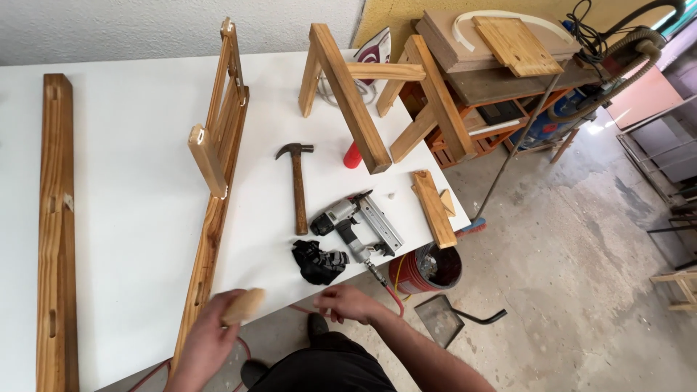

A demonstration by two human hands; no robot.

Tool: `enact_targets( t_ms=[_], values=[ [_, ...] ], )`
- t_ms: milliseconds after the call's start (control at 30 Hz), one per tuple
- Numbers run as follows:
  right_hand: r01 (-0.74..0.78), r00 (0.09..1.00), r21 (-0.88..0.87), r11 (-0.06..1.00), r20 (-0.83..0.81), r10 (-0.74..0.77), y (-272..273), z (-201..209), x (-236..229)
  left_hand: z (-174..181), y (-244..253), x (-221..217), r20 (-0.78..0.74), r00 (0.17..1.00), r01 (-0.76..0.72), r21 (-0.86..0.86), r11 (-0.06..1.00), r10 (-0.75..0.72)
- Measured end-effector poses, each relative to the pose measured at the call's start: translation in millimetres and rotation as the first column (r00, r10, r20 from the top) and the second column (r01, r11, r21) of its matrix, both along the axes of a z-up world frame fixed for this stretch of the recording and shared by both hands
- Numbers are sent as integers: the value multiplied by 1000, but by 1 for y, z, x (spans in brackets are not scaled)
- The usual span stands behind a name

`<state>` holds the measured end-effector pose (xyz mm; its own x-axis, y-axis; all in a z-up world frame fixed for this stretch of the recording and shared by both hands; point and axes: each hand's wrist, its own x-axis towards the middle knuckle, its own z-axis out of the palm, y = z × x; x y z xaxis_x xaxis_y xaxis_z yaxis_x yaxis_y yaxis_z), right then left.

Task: The person assembles wooden furniture parts on a white workbench. They apply glue from a red bottle to the ends of wooden pieces and use a hammer to tap them into place, joining the components together.

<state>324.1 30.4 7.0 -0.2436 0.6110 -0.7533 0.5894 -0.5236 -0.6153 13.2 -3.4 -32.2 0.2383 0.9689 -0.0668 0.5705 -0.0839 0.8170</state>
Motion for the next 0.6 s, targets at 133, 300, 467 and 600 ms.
enact_targets(
  t_ms=[133,300,467,600],
  values=[
    [82,996,-104,991,45,-78,-33,-8,2,11,-7,-21,198,877,-359,-337,871,438],
    [252,968,-149,956,24,-251,-64,-40,0,7,-14,-35,522,657,-384,-388,838,544],
    [279,960,-176,944,61,-272,-77,-41,-1,10,-15,-38,654,548,-400,-342,850,521],
    [321,946,-150,935,86,-312,-85,-45,3,7,-11,-43,724,463,-386,-354,852,511]
  ],
)
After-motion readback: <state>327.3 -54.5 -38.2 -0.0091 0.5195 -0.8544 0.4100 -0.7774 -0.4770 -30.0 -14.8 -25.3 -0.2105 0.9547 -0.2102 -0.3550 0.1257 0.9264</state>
